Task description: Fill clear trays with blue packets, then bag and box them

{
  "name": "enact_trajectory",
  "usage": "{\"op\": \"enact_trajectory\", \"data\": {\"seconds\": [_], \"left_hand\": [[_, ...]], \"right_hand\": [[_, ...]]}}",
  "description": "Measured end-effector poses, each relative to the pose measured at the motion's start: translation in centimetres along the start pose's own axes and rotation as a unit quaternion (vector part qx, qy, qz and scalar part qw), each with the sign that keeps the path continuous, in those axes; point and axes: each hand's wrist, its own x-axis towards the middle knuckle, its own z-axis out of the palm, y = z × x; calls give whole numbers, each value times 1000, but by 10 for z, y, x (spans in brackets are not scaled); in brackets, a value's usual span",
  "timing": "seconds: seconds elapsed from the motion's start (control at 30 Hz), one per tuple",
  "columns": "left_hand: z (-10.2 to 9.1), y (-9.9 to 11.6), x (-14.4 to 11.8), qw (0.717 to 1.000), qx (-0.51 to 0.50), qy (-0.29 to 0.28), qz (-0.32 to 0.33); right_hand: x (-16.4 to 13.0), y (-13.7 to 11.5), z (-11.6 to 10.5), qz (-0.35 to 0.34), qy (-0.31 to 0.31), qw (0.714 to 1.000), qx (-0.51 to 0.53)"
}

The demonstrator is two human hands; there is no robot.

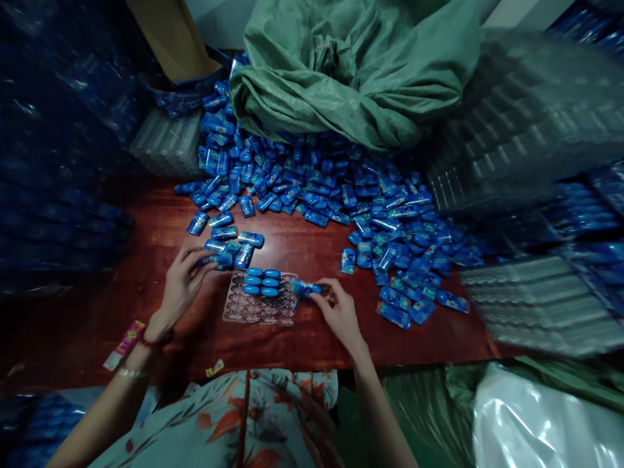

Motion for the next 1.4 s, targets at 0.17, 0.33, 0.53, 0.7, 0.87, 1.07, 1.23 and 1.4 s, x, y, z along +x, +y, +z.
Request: {"op": "enact_trajectory", "data": {"seconds": [0.17,0.33,0.53,0.7,0.87,1.07,1.23,1.4], "left_hand": [[-5,21,-78,996,-42,-42,-73],[29,29,-92,1000,-8,-23,10],[35,31,-80,976,74,-82,185],[31,46,-70,943,124,-180,253],[34,50,-56,919,133,-247,278],[32,38,-59,949,92,-192,233],[41,37,-69,961,69,-146,225],[39,31,-71,973,77,-84,200]], "right_hand": [[-41,-22,29,-99,-31,993,-49],[-31,-30,45,-277,-78,938,-193],[-21,-50,33,-325,-178,858,-356],[-17,-71,35,-328,-218,821,-412],[-24,-70,48,-329,-182,814,-443],[-25,-80,54,-306,-197,819,-444],[-18,-87,63,-332,-217,794,-461],[-24,-75,57,-373,-144,799,-450]]}}
